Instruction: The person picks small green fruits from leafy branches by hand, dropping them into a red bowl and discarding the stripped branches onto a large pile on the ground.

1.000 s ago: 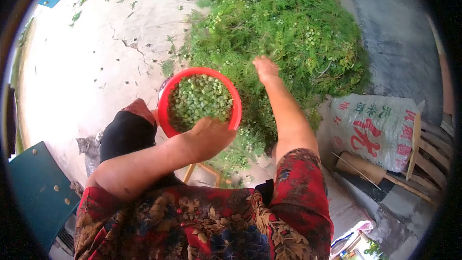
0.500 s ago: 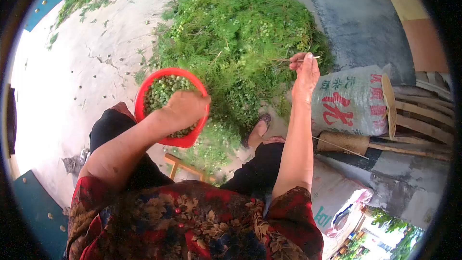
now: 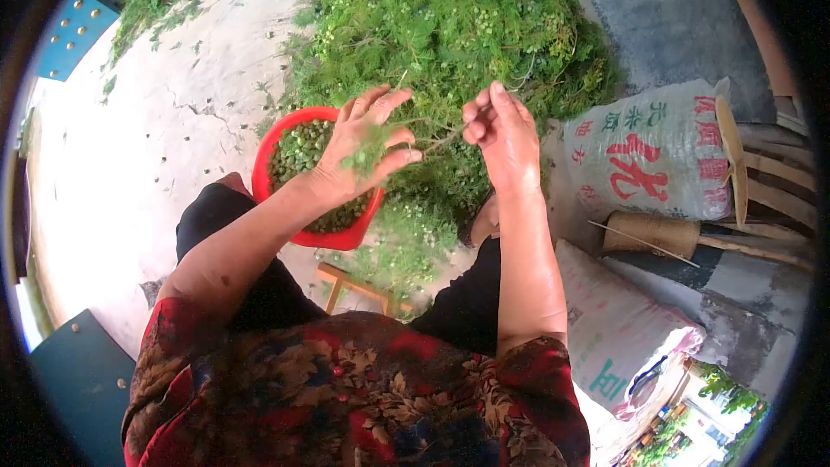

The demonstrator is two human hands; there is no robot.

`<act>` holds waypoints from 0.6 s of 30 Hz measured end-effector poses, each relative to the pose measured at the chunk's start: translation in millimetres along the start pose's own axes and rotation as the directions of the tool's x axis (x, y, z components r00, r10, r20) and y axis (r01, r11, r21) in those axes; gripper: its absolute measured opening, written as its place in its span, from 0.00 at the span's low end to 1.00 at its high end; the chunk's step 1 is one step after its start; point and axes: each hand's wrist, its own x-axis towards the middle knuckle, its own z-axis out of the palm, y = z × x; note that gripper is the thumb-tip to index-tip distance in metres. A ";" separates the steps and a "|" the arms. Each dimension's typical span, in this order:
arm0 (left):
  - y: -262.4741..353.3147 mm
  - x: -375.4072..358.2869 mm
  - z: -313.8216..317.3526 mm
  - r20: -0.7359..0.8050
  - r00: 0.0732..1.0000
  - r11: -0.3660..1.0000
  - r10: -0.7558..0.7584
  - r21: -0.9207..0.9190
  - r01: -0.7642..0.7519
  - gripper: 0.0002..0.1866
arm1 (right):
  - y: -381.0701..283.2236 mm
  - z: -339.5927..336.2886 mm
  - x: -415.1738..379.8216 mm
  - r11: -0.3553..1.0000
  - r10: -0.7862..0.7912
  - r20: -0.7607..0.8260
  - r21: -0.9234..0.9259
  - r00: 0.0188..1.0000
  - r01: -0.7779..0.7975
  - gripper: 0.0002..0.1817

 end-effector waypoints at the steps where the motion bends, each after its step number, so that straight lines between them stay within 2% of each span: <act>1: -5.6 -1.6 8.9 0.005 1.000 1.000 0.014 -0.013 -0.014 0.14 | 0.0 -3.5 3.8 0.999 0.015 0.002 0.052 1.000 -0.015 0.15; 2: -11.0 -1.0 15.1 0.011 0.999 0.999 0.030 -0.026 -0.030 0.13 | 1.4 -3.8 6.8 1.000 0.021 -0.010 0.000 1.000 -0.021 0.15; 3: -7.7 9.5 10.3 0.233 0.967 0.932 -0.108 -0.315 0.180 0.10 | 4.2 1.0 9.1 0.998 0.025 -0.023 -0.052 0.999 -0.027 0.15; 5: -4.9 11.1 7.7 0.328 0.916 0.787 -0.231 -0.490 0.374 0.11 | 14.7 9.7 11.4 0.980 0.030 0.016 -0.200 0.999 -0.026 0.16; 6: -4.6 11.2 7.0 0.382 0.880 0.688 -0.282 -0.559 0.463 0.12 | 23.4 10.0 11.6 0.982 0.077 0.052 -0.179 0.996 -0.066 0.16; 8: -7.3 12.1 7.6 0.471 0.827 0.578 -0.308 -0.598 0.556 0.12 | 41.9 8.4 8.9 0.978 0.169 0.124 -0.144 0.978 -0.151 0.16; 10: -6.0 13.2 5.8 0.577 0.745 0.449 -0.336 -0.596 0.665 0.13 | 46.2 9.1 7.0 0.985 0.163 0.108 -0.081 0.981 -0.155 0.17; 13: -4.6 8.6 11.0 0.509 0.780 0.429 -0.365 -0.651 0.626 0.13 | 45.1 5.3 11.1 0.987 0.162 0.070 -0.017 0.984 -0.162 0.18; 16: -7.0 11.3 -2.4 0.499 0.663 0.441 -0.558 -0.498 0.747 0.14 | 40.6 6.8 12.6 0.987 0.157 0.017 -0.027 0.988 -0.156 0.18; 17: -21.5 8.0 2.5 0.459 0.673 0.503 -0.580 -0.448 0.739 0.17 | 40.8 6.4 13.7 0.990 0.133 -0.011 -0.047 0.991 -0.133 0.18; 18: -22.6 8.3 -0.5 0.355 0.715 0.556 -0.602 -0.456 0.694 0.20 | 39.9 6.1 14.6 0.990 0.134 -0.015 -0.042 0.991 -0.135 0.18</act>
